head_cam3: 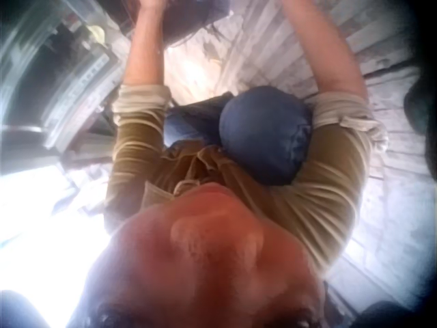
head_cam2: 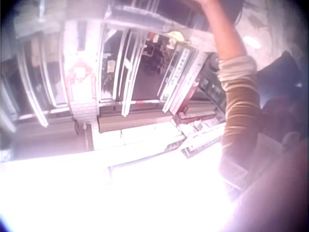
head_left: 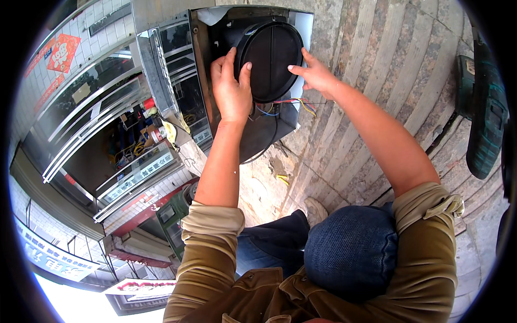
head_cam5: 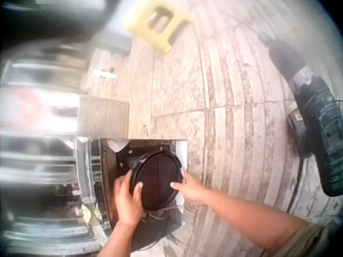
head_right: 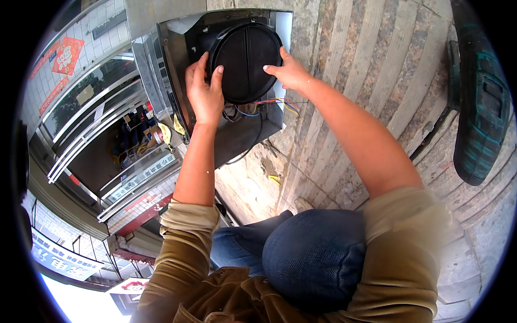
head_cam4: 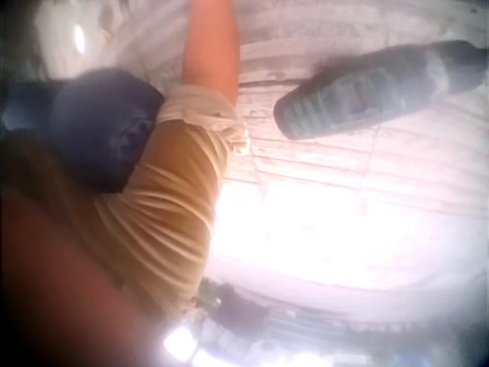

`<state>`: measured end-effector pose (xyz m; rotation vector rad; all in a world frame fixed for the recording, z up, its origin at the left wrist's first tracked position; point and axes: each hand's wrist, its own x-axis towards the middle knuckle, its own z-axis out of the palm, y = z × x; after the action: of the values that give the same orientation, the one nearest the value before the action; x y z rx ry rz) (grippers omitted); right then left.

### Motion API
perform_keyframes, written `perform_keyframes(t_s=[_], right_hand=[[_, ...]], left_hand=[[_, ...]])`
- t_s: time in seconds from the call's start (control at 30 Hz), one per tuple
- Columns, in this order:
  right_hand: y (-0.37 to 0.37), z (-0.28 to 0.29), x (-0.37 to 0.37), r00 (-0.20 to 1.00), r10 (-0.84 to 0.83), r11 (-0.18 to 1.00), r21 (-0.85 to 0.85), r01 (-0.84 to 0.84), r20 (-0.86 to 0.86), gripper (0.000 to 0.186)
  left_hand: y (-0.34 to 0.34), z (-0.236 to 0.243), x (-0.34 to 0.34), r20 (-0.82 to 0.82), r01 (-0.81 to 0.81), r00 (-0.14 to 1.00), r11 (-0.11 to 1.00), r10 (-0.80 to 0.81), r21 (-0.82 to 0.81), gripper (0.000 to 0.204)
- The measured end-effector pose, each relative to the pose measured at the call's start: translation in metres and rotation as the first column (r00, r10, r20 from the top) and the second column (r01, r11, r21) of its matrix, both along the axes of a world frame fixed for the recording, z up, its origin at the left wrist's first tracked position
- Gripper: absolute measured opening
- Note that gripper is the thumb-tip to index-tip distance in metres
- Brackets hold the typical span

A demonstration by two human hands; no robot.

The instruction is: The person kneels on the ground and uses a cordless drill to install a black circular electrical fixture into a wall cavity. They align the fixture, insert screws, and tighten them to secure the unit.

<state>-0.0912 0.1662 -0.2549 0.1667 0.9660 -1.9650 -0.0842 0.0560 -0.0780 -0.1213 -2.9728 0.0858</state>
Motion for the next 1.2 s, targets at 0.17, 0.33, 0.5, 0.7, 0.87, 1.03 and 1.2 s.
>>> perform_keyframes(t_s=[0.17, 0.33, 0.5, 0.7, 0.87, 1.03, 1.2], right_hand=[[0.002, 0.002, -0.002, 1.000, -0.023, 1.000, -0.006, 0.023, 0.011, 0.089], [0.003, 0.000, -0.004, 0.999, -0.042, 0.999, -0.005, 0.042, -0.034, 0.090], [-0.001, 0.000, -0.006, 0.995, -0.019, 1.000, 0.011, 0.020, -0.096, 0.093], [0.000, -0.001, -0.007, 0.995, -0.019, 0.996, 0.085, 0.028, -0.102, 0.087], [-0.001, -0.001, -0.006, 0.989, 0.019, 0.980, 0.197, 0.010, -0.146, 0.075], [0.012, 0.002, 0.006, 0.938, 0.088, 0.839, 0.533, 0.111, -0.334, 0.045], [0.053, 0.013, 0.041, 0.909, 0.160, 0.909, 0.416, 0.016, -0.385, 0.041]], left_hand=[[0.004, 0.001, -0.006, -0.015, 0.026, 1.000, 1.000, -0.026, 0.003, 0.041], [0.003, 0.000, -0.007, -0.028, 0.026, 0.999, 0.999, -0.026, 0.018, 0.040], [0.001, 0.002, -0.004, -0.049, 0.001, 0.999, 1.000, -0.001, 0.014, 0.043], [0.011, 0.000, 0.061, 0.030, -0.030, 0.999, 0.999, 0.029, 0.031, 0.071], [0.028, 0.000, 0.142, 0.346, -0.168, 0.931, 0.979, 0.118, 0.117, 0.073], [0.018, 0.036, 0.196, 0.639, -0.038, 0.758, 0.969, -0.132, 0.245, 0.054], [-0.070, 0.075, 0.265, 0.855, -0.202, 0.515, 0.961, -0.060, 0.189, 0.037]])
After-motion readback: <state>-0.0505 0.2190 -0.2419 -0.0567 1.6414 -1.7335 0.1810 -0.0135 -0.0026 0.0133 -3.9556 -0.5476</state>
